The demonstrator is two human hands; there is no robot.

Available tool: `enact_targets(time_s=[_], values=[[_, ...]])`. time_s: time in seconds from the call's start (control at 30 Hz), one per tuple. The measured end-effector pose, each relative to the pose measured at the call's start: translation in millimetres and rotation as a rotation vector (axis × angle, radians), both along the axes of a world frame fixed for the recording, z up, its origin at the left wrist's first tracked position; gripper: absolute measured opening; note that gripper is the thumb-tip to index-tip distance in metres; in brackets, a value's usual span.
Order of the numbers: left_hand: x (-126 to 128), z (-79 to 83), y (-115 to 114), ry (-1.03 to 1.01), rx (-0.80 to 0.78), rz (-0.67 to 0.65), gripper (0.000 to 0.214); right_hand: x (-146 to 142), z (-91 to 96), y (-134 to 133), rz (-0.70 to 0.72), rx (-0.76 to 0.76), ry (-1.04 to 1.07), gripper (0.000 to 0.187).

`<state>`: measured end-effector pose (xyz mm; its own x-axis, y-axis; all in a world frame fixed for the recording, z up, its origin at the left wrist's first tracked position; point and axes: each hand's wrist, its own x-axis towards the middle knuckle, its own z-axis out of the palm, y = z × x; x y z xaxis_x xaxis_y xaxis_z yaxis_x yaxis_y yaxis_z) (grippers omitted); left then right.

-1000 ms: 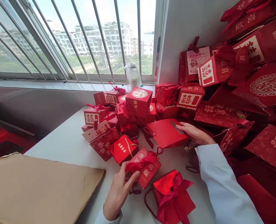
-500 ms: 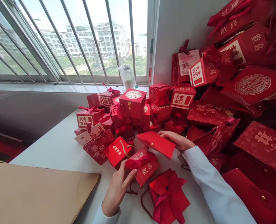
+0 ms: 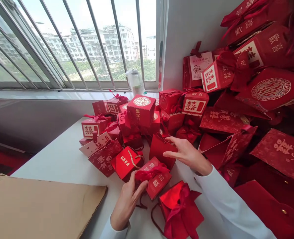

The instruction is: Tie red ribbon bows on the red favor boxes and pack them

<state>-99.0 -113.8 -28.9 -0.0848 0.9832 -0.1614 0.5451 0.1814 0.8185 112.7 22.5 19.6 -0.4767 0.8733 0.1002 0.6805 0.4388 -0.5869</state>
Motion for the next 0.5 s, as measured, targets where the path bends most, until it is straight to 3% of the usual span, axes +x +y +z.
enact_targets(time_s=[0.17,0.33,0.5], values=[[3,0.3,2,-0.034,0.025,-0.01,0.039,2,-4.0,2,-0.153,0.11,-0.176,0.034],[10,-1.9,13,-0.07,0.052,-0.08,0.04,23,-1.5,30,-0.126,0.184,-0.156,0.035],[16,-4.7,35,-0.008,0.075,-0.125,0.033,31,-12.7,58,-0.126,0.238,-0.112,0.032]])
